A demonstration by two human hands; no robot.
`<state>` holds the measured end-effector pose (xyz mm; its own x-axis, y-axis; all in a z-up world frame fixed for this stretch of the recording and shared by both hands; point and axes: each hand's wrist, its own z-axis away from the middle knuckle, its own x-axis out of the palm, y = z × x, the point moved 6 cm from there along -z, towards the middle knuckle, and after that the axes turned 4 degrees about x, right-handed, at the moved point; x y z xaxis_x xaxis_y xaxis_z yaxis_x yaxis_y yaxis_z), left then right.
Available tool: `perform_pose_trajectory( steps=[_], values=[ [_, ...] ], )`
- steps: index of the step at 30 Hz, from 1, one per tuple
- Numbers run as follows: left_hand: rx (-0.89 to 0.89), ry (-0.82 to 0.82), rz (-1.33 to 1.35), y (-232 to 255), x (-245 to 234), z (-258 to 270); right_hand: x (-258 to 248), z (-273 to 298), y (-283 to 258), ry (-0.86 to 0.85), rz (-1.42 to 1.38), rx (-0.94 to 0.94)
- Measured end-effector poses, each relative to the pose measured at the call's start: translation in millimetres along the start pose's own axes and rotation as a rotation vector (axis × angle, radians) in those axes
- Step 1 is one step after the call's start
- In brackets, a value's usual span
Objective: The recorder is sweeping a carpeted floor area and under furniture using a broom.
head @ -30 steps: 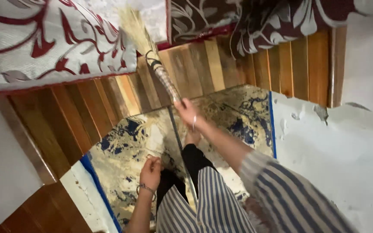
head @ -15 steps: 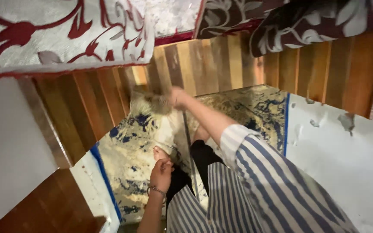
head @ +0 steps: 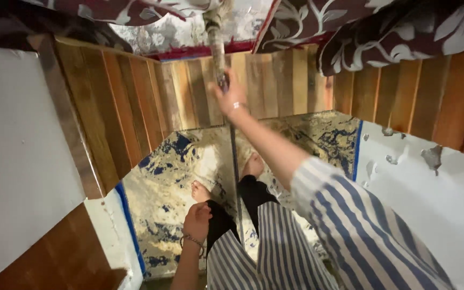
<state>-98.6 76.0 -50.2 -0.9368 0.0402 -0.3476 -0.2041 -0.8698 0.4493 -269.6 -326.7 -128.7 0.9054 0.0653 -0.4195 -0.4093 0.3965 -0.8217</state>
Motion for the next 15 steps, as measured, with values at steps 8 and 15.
perform_pose_trajectory(
  steps=[8,15],
  values=[
    [-0.063,-0.087,-0.096,43.3,2.1,4.6,-96.8,126.1,-47.6,-0.873,0.468,0.518],
    [0.110,-0.059,0.158,8.4,4.7,-6.8,-111.0,-1.6,44.0,-0.095,0.274,0.023]
  ],
)
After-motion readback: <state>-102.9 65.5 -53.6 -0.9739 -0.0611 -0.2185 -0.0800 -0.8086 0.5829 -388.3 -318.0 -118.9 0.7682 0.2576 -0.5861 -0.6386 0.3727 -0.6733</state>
